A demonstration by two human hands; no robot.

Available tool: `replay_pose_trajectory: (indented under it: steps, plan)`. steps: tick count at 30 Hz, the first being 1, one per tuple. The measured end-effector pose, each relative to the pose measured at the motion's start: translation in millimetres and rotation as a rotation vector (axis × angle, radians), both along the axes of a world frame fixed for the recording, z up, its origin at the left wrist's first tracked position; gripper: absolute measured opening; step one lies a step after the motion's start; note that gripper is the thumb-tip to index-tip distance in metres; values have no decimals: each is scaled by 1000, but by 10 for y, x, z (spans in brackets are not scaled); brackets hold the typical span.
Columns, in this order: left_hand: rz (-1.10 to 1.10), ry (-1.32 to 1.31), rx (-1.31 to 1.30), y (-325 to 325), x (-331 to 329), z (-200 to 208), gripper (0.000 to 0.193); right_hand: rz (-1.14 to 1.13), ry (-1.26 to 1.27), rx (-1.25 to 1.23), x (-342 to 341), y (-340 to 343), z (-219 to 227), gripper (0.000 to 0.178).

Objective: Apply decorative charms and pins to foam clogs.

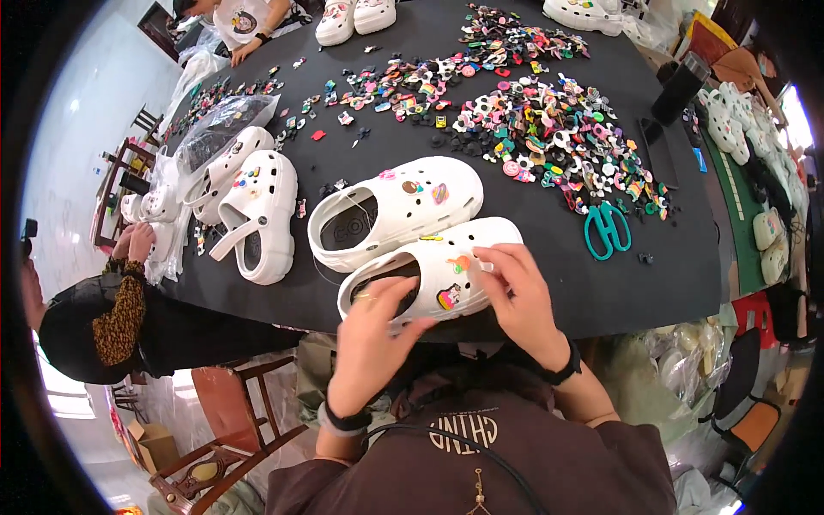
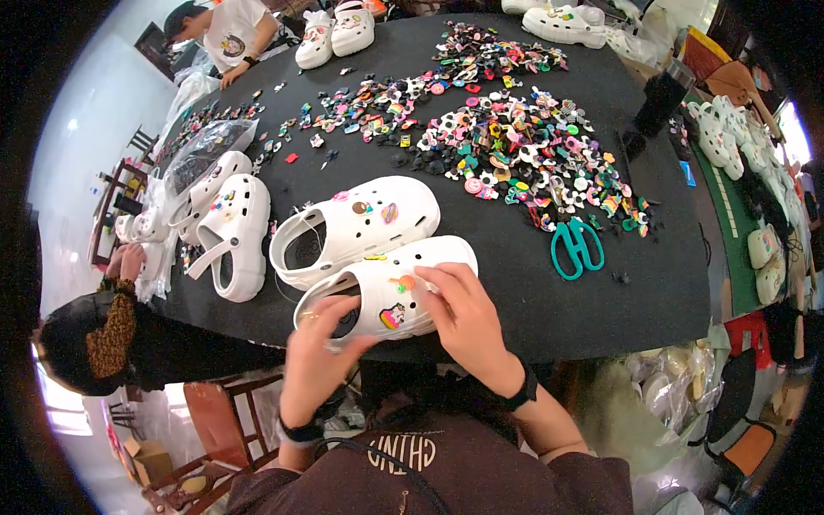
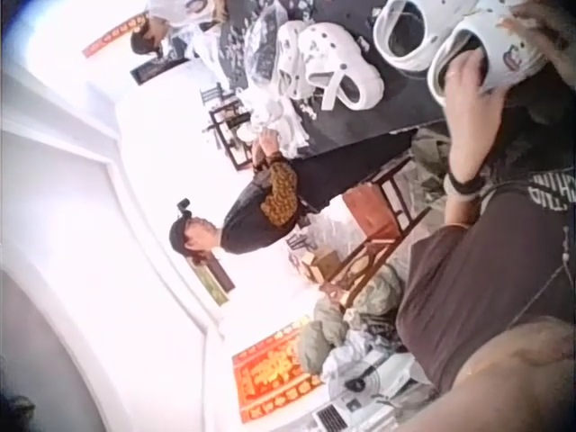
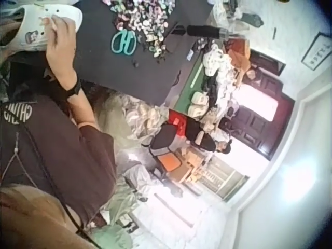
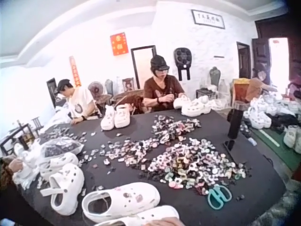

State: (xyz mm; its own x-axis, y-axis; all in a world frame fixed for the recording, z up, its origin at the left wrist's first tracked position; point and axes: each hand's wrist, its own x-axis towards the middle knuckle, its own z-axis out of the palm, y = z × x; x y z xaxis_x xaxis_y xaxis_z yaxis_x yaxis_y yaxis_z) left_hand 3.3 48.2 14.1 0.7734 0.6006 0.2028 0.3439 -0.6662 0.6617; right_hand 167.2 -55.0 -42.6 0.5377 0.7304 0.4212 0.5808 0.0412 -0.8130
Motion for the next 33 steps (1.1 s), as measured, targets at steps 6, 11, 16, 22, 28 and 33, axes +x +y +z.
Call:
replay_pose_trajectory:
  steps: [6,11,16,22,28,33]
  plan:
    - [399,-54,253,410,-409,135,41,-55,425,-25,-246,-417,-71,7]
    - [112,140,194,754,-320,105,53,149,450,-283,-302,-493,-113,18]
    - [-114,291,279,861,33,-54,54,273,655,-617,-282,-410,-162,37]
    - [-124,112,264,502,47,-72,24,45,747,-334,-297,-449,-20,41]
    - [179,12,121,-257,295,-239,26,-185,7,-321,84,-540,29,44]
    - [122,139,193,-376,309,-165,40,-170,1,-460,325,-570,-155,30]
